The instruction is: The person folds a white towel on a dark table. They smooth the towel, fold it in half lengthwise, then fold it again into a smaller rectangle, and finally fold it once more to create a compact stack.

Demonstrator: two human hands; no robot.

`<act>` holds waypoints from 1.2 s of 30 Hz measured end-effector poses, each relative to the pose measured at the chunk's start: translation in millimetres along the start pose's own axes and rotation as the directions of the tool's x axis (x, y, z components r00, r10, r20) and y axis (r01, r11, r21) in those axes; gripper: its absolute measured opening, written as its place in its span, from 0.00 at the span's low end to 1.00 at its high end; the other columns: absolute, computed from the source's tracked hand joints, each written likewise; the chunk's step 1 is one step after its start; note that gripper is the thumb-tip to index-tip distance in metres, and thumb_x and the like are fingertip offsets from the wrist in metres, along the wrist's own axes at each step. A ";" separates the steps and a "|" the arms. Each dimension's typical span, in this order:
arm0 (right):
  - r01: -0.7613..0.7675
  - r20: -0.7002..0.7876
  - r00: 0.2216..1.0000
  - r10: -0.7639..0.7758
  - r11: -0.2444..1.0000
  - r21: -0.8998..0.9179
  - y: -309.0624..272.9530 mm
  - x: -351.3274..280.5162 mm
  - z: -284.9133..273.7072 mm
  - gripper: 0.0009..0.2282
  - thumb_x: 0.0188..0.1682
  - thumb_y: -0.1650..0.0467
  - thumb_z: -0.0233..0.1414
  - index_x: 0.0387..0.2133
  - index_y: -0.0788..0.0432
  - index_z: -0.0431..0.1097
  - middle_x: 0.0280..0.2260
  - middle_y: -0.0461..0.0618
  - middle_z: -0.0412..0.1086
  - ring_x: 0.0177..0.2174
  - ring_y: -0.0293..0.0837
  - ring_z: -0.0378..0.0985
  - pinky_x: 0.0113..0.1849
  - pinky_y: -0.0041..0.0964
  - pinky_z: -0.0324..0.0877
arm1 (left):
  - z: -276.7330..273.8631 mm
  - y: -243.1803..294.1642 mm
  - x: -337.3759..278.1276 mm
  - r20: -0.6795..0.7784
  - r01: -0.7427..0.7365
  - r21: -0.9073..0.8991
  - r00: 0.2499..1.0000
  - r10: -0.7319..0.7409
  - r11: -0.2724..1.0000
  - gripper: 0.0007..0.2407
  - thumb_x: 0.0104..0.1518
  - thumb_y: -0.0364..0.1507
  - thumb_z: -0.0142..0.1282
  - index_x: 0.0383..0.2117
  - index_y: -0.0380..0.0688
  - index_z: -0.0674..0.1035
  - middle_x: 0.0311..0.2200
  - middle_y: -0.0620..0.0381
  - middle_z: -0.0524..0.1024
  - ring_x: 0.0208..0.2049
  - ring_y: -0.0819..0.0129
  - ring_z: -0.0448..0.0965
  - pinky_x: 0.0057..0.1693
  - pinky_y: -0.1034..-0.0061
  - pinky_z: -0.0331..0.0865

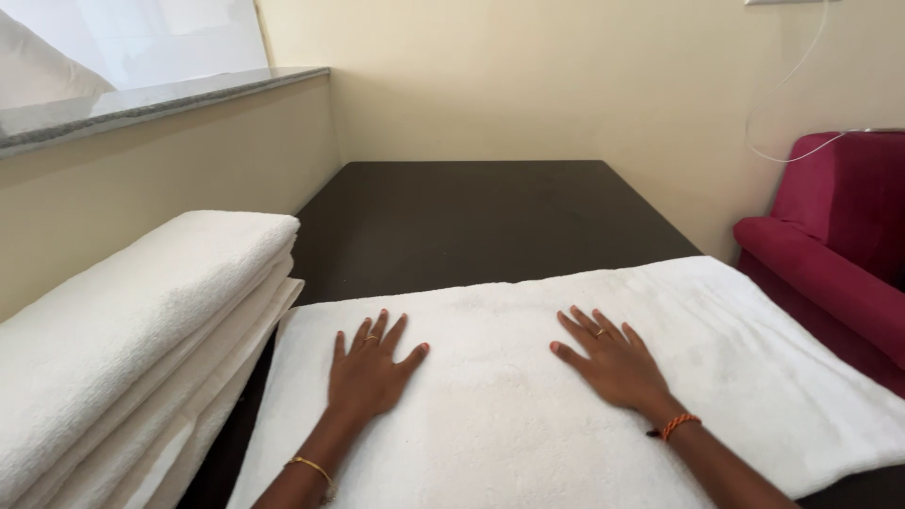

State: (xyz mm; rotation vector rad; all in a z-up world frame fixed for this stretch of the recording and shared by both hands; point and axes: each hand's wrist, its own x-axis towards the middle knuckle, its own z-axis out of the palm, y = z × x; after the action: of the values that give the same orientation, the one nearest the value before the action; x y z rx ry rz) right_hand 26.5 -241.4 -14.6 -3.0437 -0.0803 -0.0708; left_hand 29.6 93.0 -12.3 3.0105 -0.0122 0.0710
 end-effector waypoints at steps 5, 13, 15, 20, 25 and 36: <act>-0.083 0.046 0.995 0.085 0.996 -0.042 -11.4 -24.1 -4.4 0.33 0.50 0.43 0.27 0.70 0.32 0.40 0.72 0.31 0.35 0.70 0.38 0.32 0.67 0.49 0.32 | -6.8 -14.6 5.0 0.006 0.011 0.008 1.000 -0.011 1.000 0.33 0.56 0.61 0.27 0.71 0.73 0.51 0.74 0.70 0.42 0.74 0.71 0.37 0.75 0.59 0.30; -0.133 0.089 0.987 0.137 0.990 -0.054 -58.7 -53.7 -7.9 0.33 0.53 0.45 0.27 0.71 0.36 0.35 0.73 0.36 0.31 0.71 0.43 0.28 0.67 0.55 0.29 | -5.6 -50.5 1.6 0.054 0.040 0.052 0.998 -0.043 0.998 0.35 0.55 0.63 0.25 0.71 0.72 0.49 0.74 0.72 0.40 0.74 0.74 0.37 0.75 0.63 0.31; -0.149 0.153 0.976 0.152 0.988 -0.033 -68.4 -55.8 -15.0 0.32 0.55 0.48 0.27 0.72 0.42 0.33 0.73 0.39 0.28 0.71 0.45 0.25 0.67 0.57 0.27 | -1.2 -52.4 6.7 0.039 0.051 0.064 0.998 -0.054 0.997 0.35 0.56 0.62 0.25 0.71 0.70 0.49 0.74 0.70 0.41 0.75 0.73 0.37 0.75 0.61 0.31; 0.035 0.086 0.995 -0.045 0.993 0.117 -97.0 -14.9 -4.2 0.31 0.57 0.53 0.30 0.72 0.49 0.34 0.73 0.43 0.29 0.71 0.45 0.26 0.66 0.58 0.28 | 41.7 -19.1 45.3 -0.067 -0.075 0.146 0.994 0.085 0.987 0.30 0.65 0.50 0.29 0.72 0.53 0.48 0.74 0.60 0.41 0.74 0.65 0.36 0.72 0.47 0.27; 0.205 -0.072 0.978 -0.195 0.962 0.180 -112.0 51.6 31.5 0.28 0.57 0.57 0.28 0.72 0.46 0.37 0.73 0.38 0.35 0.70 0.42 0.31 0.67 0.54 0.29 | 44.2 64.7 73.6 -0.069 -0.301 -0.057 0.952 0.297 0.952 0.25 0.68 0.41 0.27 0.72 0.53 0.49 0.74 0.64 0.43 0.75 0.65 0.38 0.73 0.49 0.28; -0.018 -0.040 0.999 0.020 0.999 0.046 -2.0 63.8 5.4 0.38 0.48 0.40 0.28 0.71 0.39 0.42 0.72 0.33 0.40 0.70 0.38 0.38 0.67 0.49 0.35 | 3.3 16.9 61.3 0.045 -0.024 -0.026 0.999 0.026 0.999 0.32 0.57 0.62 0.25 0.70 0.76 0.52 0.74 0.75 0.41 0.75 0.72 0.36 0.76 0.60 0.31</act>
State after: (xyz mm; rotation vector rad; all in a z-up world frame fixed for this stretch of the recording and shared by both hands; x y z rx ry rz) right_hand 90.3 -235.7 -16.7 -2.9951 -0.0494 -0.1270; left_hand 90.8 75.5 -10.5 2.9863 -0.0547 0.0049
